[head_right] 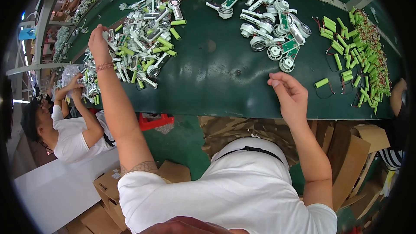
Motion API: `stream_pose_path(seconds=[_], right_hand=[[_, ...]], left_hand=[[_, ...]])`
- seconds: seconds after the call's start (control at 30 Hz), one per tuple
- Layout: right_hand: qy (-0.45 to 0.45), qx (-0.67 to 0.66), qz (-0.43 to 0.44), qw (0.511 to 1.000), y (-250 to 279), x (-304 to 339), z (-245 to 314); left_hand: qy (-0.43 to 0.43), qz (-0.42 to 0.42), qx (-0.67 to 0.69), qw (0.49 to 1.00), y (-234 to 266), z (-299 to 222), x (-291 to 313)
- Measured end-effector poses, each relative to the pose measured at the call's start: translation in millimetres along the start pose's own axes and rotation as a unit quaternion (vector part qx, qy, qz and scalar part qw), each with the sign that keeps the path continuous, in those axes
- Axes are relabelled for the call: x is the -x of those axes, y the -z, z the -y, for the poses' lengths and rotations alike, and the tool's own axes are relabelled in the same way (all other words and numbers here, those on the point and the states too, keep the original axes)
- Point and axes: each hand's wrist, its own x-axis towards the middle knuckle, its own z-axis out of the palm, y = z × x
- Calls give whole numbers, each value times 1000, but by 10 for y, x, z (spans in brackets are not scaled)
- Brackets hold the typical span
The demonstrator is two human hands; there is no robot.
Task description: The person assembles handheld fans by inserting batteries into the plastic fan housings by hand.
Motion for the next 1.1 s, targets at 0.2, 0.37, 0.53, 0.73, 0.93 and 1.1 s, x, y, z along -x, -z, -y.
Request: stream_pose_path(seconds=[0.2,0.37,0.53,0.73,0.93,1.1], right_hand=[[74,-7,-16,997,-46,4,-143],[76,50,-40,995,-88,53,-145],[90,75,-34,993,-86,69,-145],[132,118,-26,984,-131,6,-6],[147,142,-10,979,-123,-50,26],[149,136,-6,979,-162,-46,42]], left_hand=[[-9,-50,-637,770,355,302,-432],[52,43,-588,806,-26,444,-860],[65,109,-589,798,-200,1004,-1480],[106,173,-520,830,-302,1389,-2013],[225,183,-423,858,-819,1192,-1737],[151,329,-445,819,-1243,985,-1890]])
